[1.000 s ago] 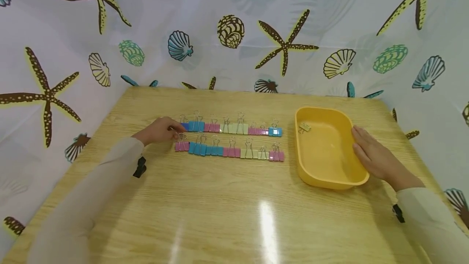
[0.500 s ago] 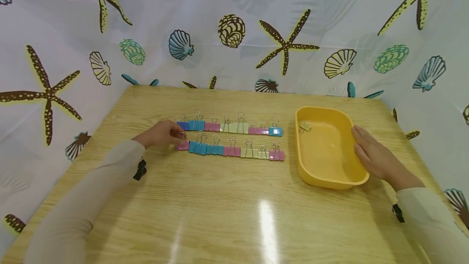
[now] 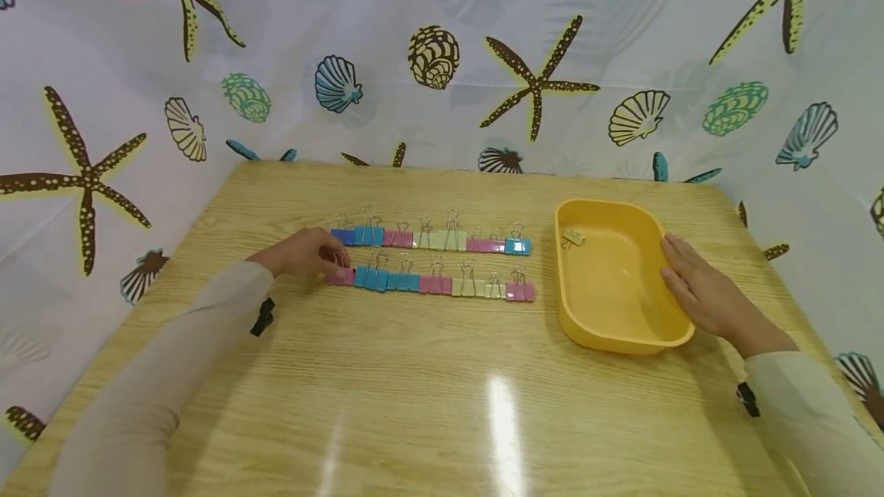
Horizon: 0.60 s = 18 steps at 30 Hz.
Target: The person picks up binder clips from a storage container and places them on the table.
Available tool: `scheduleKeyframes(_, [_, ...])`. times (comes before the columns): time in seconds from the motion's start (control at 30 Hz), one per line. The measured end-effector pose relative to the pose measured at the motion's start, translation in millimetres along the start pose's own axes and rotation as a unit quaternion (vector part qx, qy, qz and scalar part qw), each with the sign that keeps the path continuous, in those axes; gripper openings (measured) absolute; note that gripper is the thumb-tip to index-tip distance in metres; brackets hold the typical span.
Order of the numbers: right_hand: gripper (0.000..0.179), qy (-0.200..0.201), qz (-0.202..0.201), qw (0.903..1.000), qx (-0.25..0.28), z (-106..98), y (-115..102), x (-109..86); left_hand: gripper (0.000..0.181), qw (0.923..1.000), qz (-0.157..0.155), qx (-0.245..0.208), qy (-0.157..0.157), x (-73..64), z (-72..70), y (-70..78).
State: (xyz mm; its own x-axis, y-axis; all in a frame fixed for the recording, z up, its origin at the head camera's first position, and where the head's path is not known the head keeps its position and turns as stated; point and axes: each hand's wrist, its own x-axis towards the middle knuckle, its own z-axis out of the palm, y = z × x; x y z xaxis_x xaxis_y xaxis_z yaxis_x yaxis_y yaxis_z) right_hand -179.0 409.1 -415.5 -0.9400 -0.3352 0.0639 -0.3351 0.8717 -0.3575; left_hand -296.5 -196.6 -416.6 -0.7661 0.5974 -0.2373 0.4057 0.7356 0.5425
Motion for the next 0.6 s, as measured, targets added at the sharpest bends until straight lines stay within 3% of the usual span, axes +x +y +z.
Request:
scheduleKeyframes(0.27, [0.057,-0.003,0.001,1.0000,0.002,0.2,-0.3,0.1,0.009,0.9998,-0.002,0.017,-0.002,0.3,0.1,3.9])
scheduleKeyframes(0.5, [0.056,0.005,-0.009,0.9999,-0.008,-0.2,1.6,-0.6,0.035,0.9993,-0.019,0.031,0.001,-1.6,-0.7,4.4])
scheduleKeyframes(0.6, [0.055,0.008,-0.014,0.9998,-0.011,0.7,1.4,-0.5,0.036,0.9988,-0.024,0.041,0.009,-5.4,-1.3,4.6])
